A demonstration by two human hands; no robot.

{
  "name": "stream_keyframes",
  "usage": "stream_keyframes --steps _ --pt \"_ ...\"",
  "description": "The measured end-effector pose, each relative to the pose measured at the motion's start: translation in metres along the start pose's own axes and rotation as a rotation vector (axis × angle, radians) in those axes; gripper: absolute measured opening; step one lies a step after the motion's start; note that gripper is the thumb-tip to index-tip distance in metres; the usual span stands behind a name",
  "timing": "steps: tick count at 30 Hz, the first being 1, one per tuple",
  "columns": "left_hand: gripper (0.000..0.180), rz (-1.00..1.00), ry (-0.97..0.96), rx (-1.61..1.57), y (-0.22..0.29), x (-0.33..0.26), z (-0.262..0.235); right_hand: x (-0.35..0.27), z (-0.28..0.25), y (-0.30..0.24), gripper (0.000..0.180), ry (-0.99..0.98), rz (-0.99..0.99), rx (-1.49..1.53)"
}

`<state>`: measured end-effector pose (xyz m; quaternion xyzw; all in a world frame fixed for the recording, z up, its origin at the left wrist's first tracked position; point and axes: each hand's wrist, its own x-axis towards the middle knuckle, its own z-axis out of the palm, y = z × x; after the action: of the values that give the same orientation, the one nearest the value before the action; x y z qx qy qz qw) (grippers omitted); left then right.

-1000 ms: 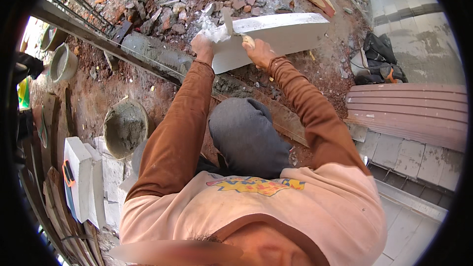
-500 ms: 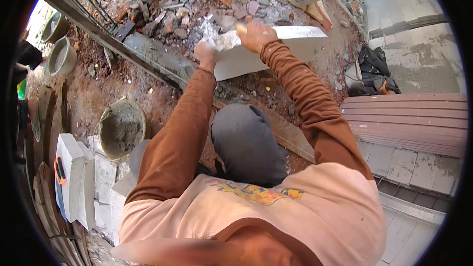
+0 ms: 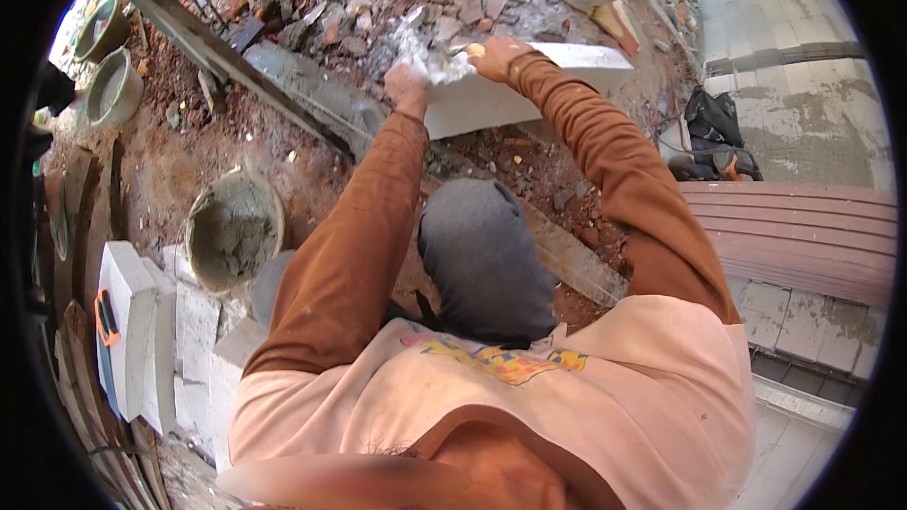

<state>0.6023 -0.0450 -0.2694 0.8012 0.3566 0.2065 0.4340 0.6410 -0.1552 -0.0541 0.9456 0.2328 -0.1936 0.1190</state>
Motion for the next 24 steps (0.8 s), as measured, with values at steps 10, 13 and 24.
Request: stream_keyframes --steps 10,13,24 --pt "0.025 0.105 -0.001 -0.013 -0.004 -0.007 -0.003 0.003 0.021 0.013 0.077 0.299 0.055 0.137" --pt "0.025 -0.090 -0.001 -0.172 -0.004 -0.006 0.001 -0.002 0.021 0.016 0.076 0.495 0.044 0.554" --pt "0.025 0.031 0.001 -0.089 -0.003 -0.006 -0.004 -0.005 0.040 0.017 0.070 -0.024 0.254 0.391"
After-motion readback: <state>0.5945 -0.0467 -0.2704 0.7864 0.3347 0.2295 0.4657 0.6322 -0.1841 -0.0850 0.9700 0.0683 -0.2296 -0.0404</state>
